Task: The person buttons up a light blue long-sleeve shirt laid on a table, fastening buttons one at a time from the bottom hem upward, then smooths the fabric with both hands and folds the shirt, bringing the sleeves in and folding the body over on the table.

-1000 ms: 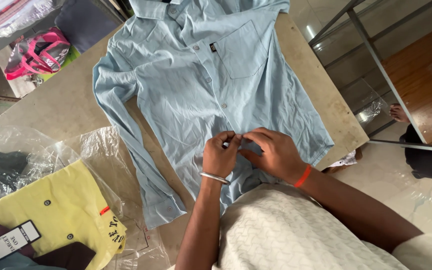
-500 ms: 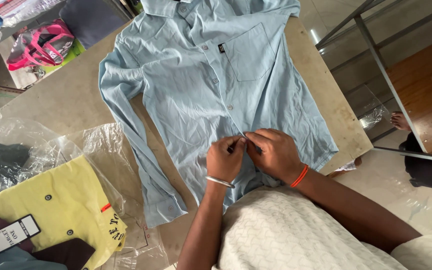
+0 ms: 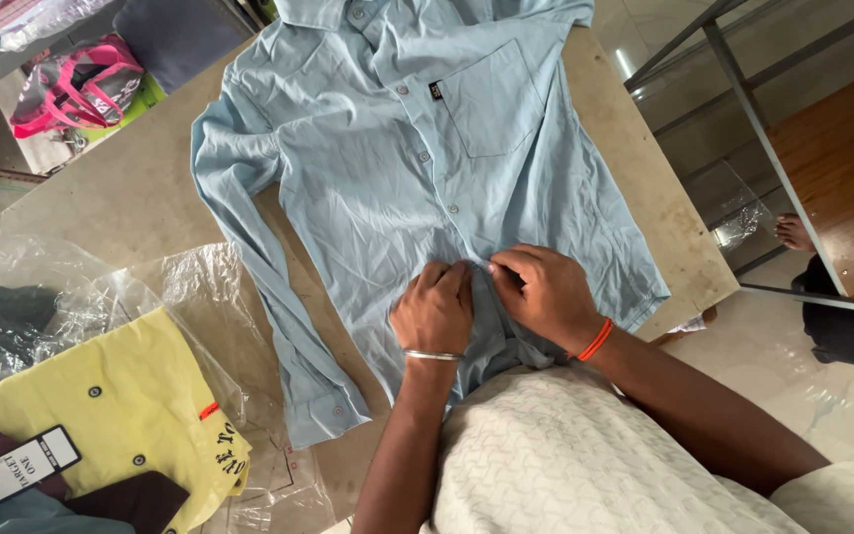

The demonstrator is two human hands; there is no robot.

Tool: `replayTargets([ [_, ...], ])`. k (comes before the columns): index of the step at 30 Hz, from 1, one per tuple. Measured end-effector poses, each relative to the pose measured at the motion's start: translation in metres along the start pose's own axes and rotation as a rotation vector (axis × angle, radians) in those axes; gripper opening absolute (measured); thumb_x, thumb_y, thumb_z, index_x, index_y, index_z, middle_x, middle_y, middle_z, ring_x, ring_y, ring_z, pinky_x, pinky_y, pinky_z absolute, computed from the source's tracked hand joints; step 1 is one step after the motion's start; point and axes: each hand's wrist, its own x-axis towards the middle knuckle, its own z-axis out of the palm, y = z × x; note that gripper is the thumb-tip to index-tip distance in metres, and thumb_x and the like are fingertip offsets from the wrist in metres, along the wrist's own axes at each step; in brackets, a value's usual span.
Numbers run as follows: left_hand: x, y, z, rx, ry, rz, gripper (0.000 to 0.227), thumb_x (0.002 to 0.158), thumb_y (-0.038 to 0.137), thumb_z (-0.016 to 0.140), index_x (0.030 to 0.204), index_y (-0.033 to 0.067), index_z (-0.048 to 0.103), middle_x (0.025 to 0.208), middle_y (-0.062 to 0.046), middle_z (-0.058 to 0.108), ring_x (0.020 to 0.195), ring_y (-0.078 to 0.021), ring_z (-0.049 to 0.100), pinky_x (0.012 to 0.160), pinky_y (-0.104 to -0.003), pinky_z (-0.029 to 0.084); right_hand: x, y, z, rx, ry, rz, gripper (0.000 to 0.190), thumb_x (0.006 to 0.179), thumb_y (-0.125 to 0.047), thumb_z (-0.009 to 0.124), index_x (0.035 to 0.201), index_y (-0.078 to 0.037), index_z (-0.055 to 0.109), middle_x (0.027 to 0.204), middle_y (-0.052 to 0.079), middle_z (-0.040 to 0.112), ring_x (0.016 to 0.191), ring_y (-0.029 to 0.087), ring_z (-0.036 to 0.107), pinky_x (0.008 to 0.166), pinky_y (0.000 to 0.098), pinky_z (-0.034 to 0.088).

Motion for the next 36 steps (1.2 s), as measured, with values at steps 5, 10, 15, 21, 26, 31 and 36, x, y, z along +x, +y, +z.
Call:
replayTargets([
  [5, 0.002, 0.004, -0.001, -0.005, 0.036, 0.063, 0.015, 0.090, 0.026, 0.074, 0.102, 0.0185, 0.079, 0.090, 0.000, 0.069, 0.075, -0.0250, 0.070, 0.062, -0.041, 0.054, 0.005, 0.001, -0.002, 0.084, -0.025, 0.051, 0.011, 0.091, -0.012, 0.071, 0.097, -0.004, 0.074, 0.088, 0.009, 0.072, 0.068, 0.027, 0.069, 0.060, 0.0368, 0.054],
  [10, -0.001, 0.003, 0.006, 0.005, 0.015, 0.088, 0.010, 0.090, 0.025, 0.073, 0.097, 0.0184, 0.077, 0.090, 0.001, 0.069, 0.074, -0.0251, 0.070, 0.062, -0.040, 0.055, 0.003, 0.013, 0.003, 0.182, -0.075, 0.104, 0.010, 0.090, -0.011, 0.071, 0.093, -0.003, 0.075, 0.084, 0.009, 0.072, 0.066, 0.024, 0.070, 0.059, 0.0340, 0.053],
  [15, 0.004, 0.002, 0.006, -0.023, -0.048, -0.012, 0.010, 0.091, 0.024, 0.072, 0.093, 0.0150, 0.076, 0.089, -0.001, 0.070, 0.074, -0.0280, 0.070, 0.061, -0.042, 0.054, 0.003, 0.026, 0.001, 0.325, -0.096, 0.108, 0.013, 0.094, -0.012, 0.070, 0.095, 0.000, 0.073, 0.082, 0.010, 0.073, 0.067, 0.017, 0.068, 0.060, 0.0298, 0.051],
  [21, 0.006, 0.004, -0.011, -0.097, -0.055, -0.042, 0.010, 0.091, 0.023, 0.070, 0.089, 0.0142, 0.075, 0.089, -0.002, 0.071, 0.075, -0.0282, 0.071, 0.061, -0.043, 0.054, 0.004, 0.019, -0.004, 0.278, -0.153, 0.259, 0.013, 0.091, -0.014, 0.073, 0.094, -0.001, 0.075, 0.068, 0.010, 0.070, 0.054, 0.018, 0.062, 0.053, 0.0310, 0.047],
  [26, 0.010, 0.010, -0.023, -0.213, -0.100, -0.105, 0.010, 0.090, 0.022, 0.071, 0.089, 0.0140, 0.076, 0.088, -0.002, 0.073, 0.073, -0.0301, 0.071, 0.061, -0.042, 0.054, 0.000, 0.011, 0.004, 0.203, -0.058, 0.103, 0.011, 0.089, -0.012, 0.074, 0.094, -0.002, 0.075, 0.077, 0.012, 0.071, 0.059, 0.019, 0.065, 0.054, 0.0319, 0.048],
  [31, 0.011, 0.009, -0.018, -0.317, -0.124, -0.135, 0.010, 0.089, 0.021, 0.071, 0.089, 0.0132, 0.077, 0.089, -0.002, 0.074, 0.073, -0.0302, 0.071, 0.062, -0.041, 0.055, -0.001, 0.010, 0.007, 0.233, -0.073, 0.063, 0.012, 0.088, -0.010, 0.074, 0.096, -0.001, 0.075, 0.082, 0.013, 0.073, 0.066, 0.020, 0.069, 0.057, 0.0305, 0.052],
  [36, 0.010, 0.003, -0.006, -0.380, -0.102, -0.175, 0.011, 0.090, 0.021, 0.072, 0.090, 0.0105, 0.077, 0.090, -0.005, 0.074, 0.075, -0.0296, 0.072, 0.066, -0.040, 0.056, -0.002, 0.016, 0.010, 0.334, -0.129, 0.193, 0.012, 0.090, -0.010, 0.074, 0.098, 0.000, 0.075, 0.078, 0.012, 0.074, 0.059, 0.014, 0.067, 0.055, 0.0291, 0.050],
])
